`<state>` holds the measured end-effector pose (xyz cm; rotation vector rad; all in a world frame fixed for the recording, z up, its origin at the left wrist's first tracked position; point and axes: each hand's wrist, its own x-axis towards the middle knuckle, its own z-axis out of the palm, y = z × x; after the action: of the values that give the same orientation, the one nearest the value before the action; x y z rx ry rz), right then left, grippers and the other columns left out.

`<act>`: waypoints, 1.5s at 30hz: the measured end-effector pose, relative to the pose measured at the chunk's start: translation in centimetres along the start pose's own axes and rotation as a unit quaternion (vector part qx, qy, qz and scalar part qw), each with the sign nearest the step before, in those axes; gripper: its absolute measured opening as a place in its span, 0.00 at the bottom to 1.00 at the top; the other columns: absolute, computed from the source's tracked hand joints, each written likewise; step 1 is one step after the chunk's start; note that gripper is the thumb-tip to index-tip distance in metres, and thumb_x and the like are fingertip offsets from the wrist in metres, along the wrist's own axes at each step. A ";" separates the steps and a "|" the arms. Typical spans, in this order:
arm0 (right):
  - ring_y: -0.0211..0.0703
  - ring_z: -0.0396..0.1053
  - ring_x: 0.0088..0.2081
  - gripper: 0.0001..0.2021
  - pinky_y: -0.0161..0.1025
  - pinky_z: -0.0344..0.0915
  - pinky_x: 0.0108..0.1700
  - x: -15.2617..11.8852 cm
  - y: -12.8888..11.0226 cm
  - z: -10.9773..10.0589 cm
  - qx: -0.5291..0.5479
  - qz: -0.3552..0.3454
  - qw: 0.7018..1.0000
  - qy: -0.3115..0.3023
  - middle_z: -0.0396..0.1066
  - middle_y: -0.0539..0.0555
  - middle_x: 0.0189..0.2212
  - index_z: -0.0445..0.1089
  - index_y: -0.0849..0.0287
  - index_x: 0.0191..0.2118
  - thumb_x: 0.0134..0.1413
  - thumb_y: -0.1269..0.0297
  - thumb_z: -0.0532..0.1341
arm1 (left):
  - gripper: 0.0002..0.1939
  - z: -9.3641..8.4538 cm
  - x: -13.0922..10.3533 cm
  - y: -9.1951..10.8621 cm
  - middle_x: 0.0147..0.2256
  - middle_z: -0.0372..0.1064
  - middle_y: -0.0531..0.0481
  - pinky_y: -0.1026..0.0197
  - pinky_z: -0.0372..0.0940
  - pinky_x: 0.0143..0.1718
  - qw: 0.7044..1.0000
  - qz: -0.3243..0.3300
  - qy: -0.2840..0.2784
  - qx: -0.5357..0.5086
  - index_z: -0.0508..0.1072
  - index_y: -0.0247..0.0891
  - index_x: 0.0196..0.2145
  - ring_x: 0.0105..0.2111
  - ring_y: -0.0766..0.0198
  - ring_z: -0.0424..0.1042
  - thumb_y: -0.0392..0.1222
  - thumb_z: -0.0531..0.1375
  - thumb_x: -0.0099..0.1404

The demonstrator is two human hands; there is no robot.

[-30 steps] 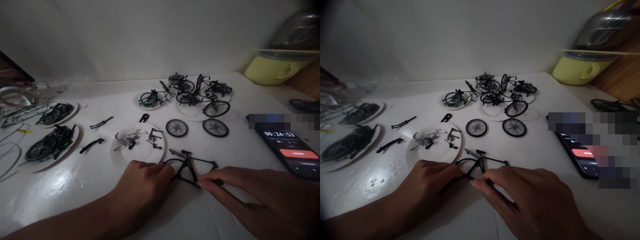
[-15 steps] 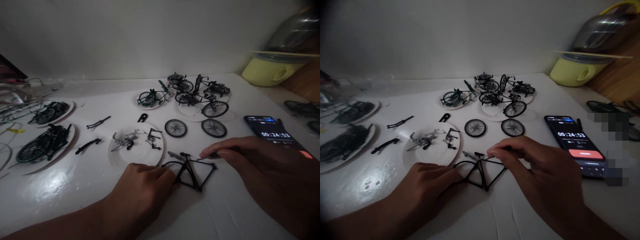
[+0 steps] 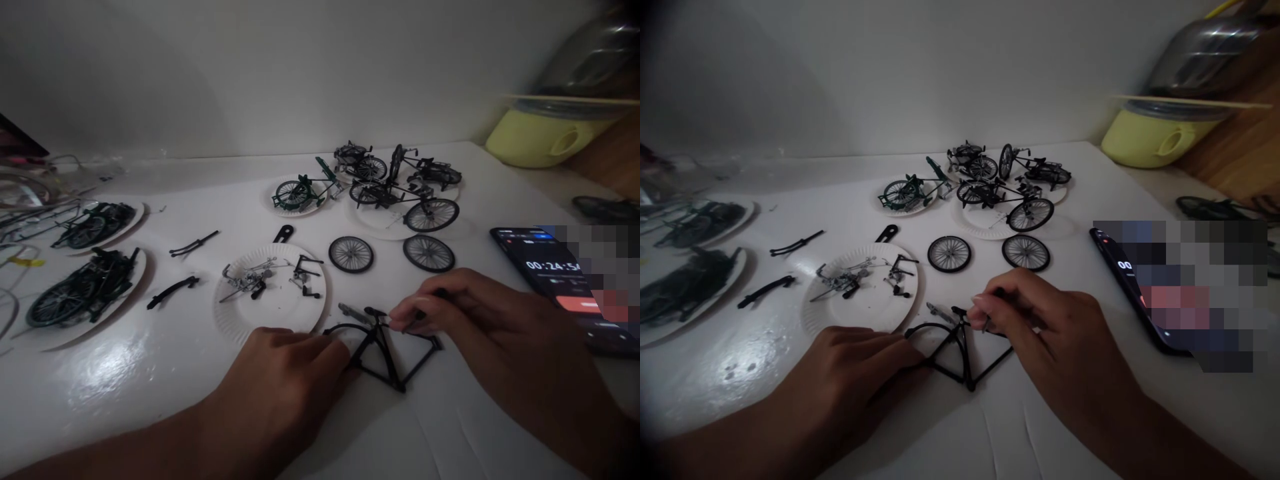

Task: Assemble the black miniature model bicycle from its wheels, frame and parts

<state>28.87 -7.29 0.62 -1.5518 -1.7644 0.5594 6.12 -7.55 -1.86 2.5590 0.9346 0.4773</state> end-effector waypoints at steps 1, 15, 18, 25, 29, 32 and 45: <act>0.38 0.77 0.27 0.09 0.31 0.72 0.30 0.0 0.0 0.0 -0.008 -0.004 1.000 -0.002 0.78 0.43 0.25 0.71 0.49 0.29 0.61 0.61 0.58 | 0.09 0.0 0.0 0.0 0.25 0.66 0.56 0.63 0.52 0.24 1.000 0.001 0.000 0.001 0.66 0.37 0.31 0.21 0.68 0.62 0.34 0.54 0.71; 0.40 0.77 0.33 0.05 0.37 0.70 0.34 -0.3 -0.5 0.6 -0.015 -0.072 0.997 0.037 0.79 0.43 0.31 0.75 0.47 0.34 0.60 0.61 0.62 | 0.07 0.2 -0.5 -0.3 0.26 0.65 0.56 0.62 0.52 0.25 1.000 0.000 -0.017 0.000 0.66 0.38 0.33 0.22 0.67 0.60 0.31 0.55 0.69; 0.41 0.77 0.33 0.05 0.37 0.70 0.33 -0.1 -0.4 0.9 -0.007 -0.064 0.997 0.033 0.79 0.44 0.31 0.75 0.48 0.33 0.60 0.62 0.62 | 0.06 0.1 -0.5 -0.3 0.26 0.65 0.56 0.62 0.52 0.25 1.000 0.002 -0.019 0.005 0.66 0.38 0.33 0.22 0.67 0.61 0.30 0.55 0.68; 0.41 0.77 0.34 0.05 0.38 0.70 0.35 -0.1 -0.4 0.9 -0.014 -0.071 0.997 0.034 0.79 0.43 0.31 0.74 0.47 0.34 0.60 0.60 0.62 | 0.09 -0.1 -0.2 -0.2 0.24 0.64 0.56 0.63 0.51 0.25 1.000 0.004 -0.004 0.011 0.63 0.38 0.30 0.21 0.68 0.59 0.34 0.53 0.71; 0.40 0.77 0.34 0.04 0.37 0.70 0.34 -0.1 -0.4 0.8 -0.022 -0.070 0.997 0.024 0.79 0.42 0.31 0.74 0.47 0.33 0.60 0.60 0.62 | 0.09 -0.1 -0.3 -0.1 0.25 0.64 0.57 0.62 0.52 0.25 1.000 0.001 -0.010 0.005 0.63 0.38 0.30 0.21 0.67 0.60 0.34 0.54 0.71; 0.40 0.77 0.32 0.05 0.37 0.69 0.33 0.0 -0.4 0.8 -0.029 -0.075 0.997 0.018 0.79 0.43 0.30 0.75 0.48 0.33 0.60 0.61 0.62 | 0.08 -0.1 -0.3 -0.1 0.25 0.64 0.57 0.62 0.53 0.25 1.000 -0.002 -0.023 0.011 0.63 0.39 0.31 0.22 0.67 0.60 0.32 0.55 0.70; 0.36 0.73 0.25 0.06 0.33 0.68 0.31 -0.1 -0.4 1.1 -0.114 -0.141 0.982 0.045 0.79 0.44 0.30 0.74 0.53 0.34 0.61 0.60 0.62 | 0.10 -0.1 -0.3 0.0 0.25 0.66 0.57 0.62 0.53 0.25 1.000 -0.007 -0.013 0.014 0.65 0.38 0.32 0.21 0.67 0.61 0.37 0.52 0.73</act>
<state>27.84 -7.28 0.17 -1.4153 -1.9868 0.1502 5.86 -7.68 -1.85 2.5756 0.9568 0.4290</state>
